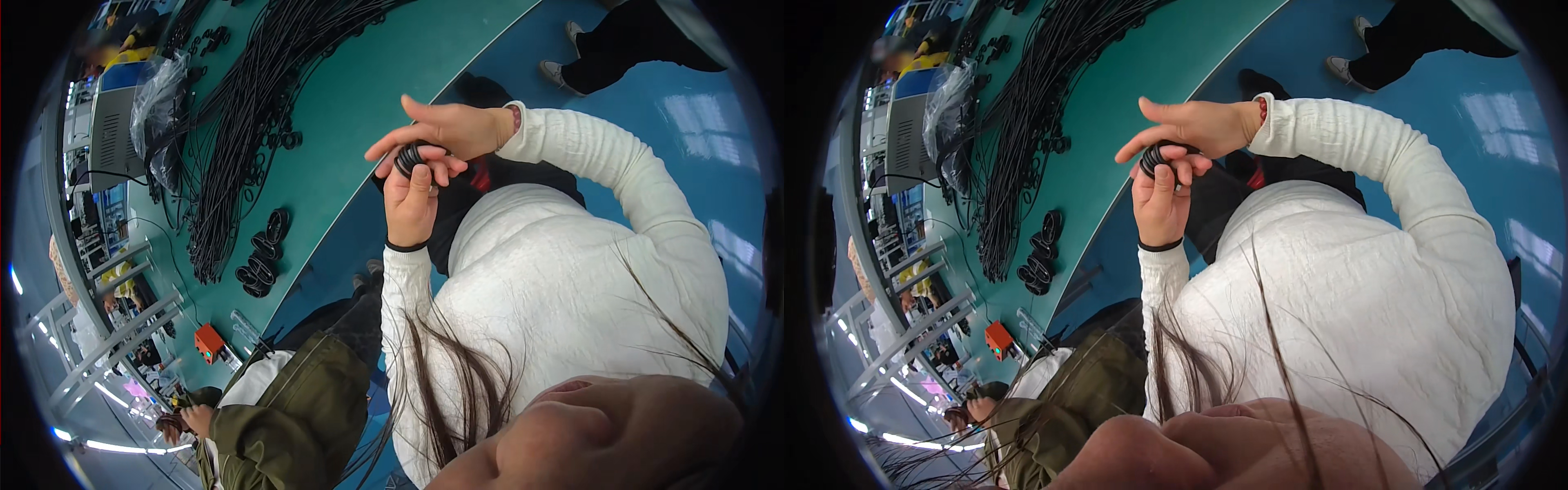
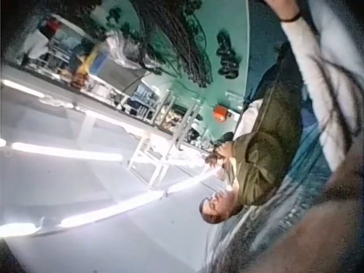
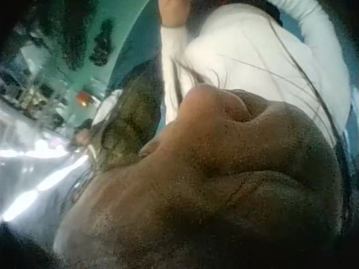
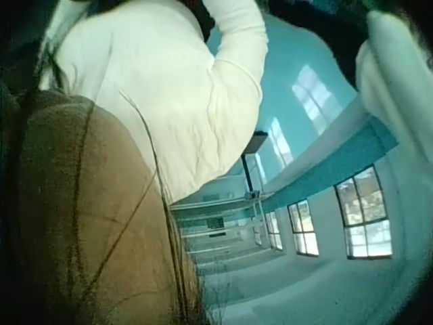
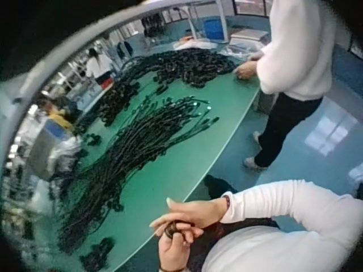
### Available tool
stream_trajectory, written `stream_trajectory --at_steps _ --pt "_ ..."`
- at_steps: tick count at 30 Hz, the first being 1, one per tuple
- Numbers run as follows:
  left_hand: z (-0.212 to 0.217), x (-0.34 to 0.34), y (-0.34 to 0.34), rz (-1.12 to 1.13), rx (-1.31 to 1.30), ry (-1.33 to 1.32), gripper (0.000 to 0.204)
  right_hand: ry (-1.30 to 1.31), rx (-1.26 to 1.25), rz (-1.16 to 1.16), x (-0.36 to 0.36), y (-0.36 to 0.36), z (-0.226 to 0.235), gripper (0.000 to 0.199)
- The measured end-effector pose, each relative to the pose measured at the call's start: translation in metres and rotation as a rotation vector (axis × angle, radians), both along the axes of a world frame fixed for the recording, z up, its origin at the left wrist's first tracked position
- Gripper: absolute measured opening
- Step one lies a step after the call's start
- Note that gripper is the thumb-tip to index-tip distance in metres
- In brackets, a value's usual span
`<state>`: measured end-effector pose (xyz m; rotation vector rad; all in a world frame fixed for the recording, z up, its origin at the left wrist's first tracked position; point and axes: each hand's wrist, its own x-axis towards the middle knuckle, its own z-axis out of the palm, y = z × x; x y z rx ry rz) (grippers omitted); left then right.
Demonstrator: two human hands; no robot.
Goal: The recorder is sorting and wrapping long black cables at an industrial workstation.
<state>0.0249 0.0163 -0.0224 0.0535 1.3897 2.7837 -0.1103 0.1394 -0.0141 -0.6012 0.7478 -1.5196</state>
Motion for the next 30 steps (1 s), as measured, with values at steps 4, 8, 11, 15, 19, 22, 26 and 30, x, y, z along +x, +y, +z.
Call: stream_trajectory --at_steps 4,8,11,15,19,22,26,30 --pt "-0.006 -0.006 -0.002 -0.016 -0.166 0.035 0.025 0.117 0.087 -0.062 0.011 -0.005 -0.004 0.038" --pt "-0.015 -0.007 -0.006 -0.011 -0.300 0.025 0.022 0.397 0.222 -0.130 0.018 -0.009 -0.002 0.032" --pt "-0.023 -0.008 -0.009 0.024 -0.263 -0.102 0.020 0.491 0.344 -0.162 0.018 -0.010 0.000 0.029" --pt "-0.005 -0.004 0.011 0.238 -0.295 -0.116 0.019 0.483 0.314 -0.253 0.016 -0.012 0.002 0.025" --pt "0.008 -0.001 0.006 0.357 -0.793 -0.116 0.017 0.503 0.264 -0.338 0.014 -0.015 -0.005 0.025" --pt "0.015 0.005 -0.007 0.381 -1.282 -0.124 0.017 0.517 0.228 -0.383 0.017 -0.017 -0.011 0.025" --pt "0.015 0.001 -0.014 0.171 -1.056 -0.266 0.020 0.554 0.242 -0.427 0.024 -0.019 -0.013 0.029" --pt "0.015 -0.007 -0.013 0.030 -0.508 -0.431 0.022 0.489 0.249 -0.465 0.028 -0.016 -0.020 0.032"
